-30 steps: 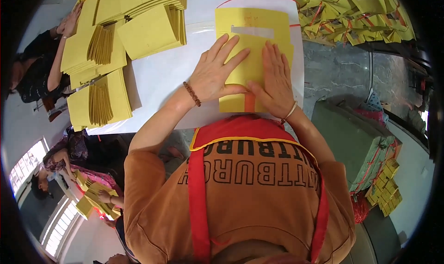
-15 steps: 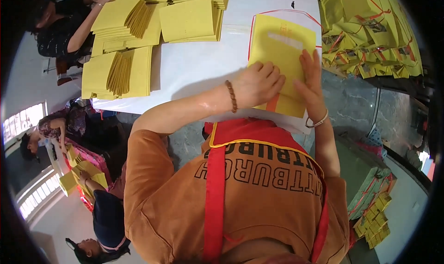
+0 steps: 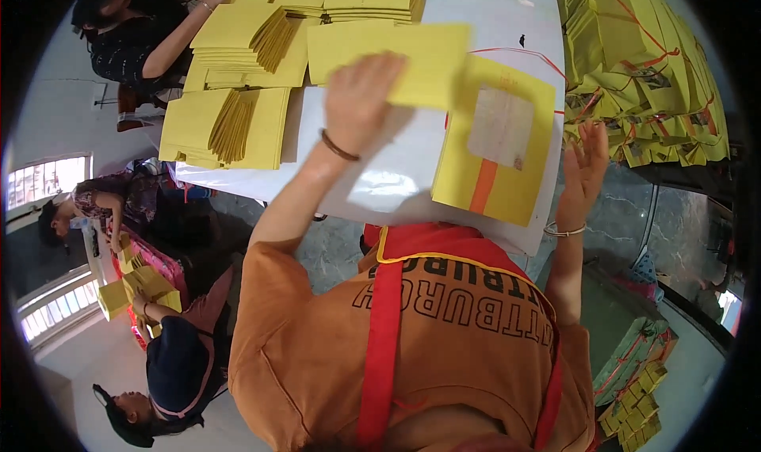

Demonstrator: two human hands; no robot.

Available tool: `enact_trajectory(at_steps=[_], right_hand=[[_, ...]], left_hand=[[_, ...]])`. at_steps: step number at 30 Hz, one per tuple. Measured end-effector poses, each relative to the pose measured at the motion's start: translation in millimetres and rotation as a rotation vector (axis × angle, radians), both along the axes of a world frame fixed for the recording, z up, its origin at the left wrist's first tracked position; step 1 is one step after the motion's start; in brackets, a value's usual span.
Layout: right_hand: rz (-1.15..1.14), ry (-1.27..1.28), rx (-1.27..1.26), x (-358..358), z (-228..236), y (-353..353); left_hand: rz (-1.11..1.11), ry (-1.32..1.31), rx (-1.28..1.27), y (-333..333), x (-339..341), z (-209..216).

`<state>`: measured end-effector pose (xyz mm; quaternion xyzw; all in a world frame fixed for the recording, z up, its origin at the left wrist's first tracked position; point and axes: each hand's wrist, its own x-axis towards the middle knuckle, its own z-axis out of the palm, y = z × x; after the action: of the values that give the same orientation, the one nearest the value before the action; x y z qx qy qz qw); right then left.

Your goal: Folding and stacking individual sheets of yellow paper into organized bundles.

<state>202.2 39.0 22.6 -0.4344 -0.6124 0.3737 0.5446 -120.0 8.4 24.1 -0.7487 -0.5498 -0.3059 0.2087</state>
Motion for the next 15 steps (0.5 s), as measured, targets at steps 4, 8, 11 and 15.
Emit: enact_trajectory(at_steps=[4,8,11,15], right_hand=[[0.100,0.046,-0.118,-4,-18,-1],[0.130,-0.146,-0.128,-15,-20,-7],[0.137,-0.346,0.003,-17,-25,-8],[0.177,-0.718,0.207,-20,-27,-9]], left_hand=[[0.205,0.025,-0.031,24,-75,-49],[0.252,0.137,-0.172,39,-99,-96],[0.220,0.155,-0.312,44,-98,-101],[0.127,0.246,-0.497,46,-104,-93]])
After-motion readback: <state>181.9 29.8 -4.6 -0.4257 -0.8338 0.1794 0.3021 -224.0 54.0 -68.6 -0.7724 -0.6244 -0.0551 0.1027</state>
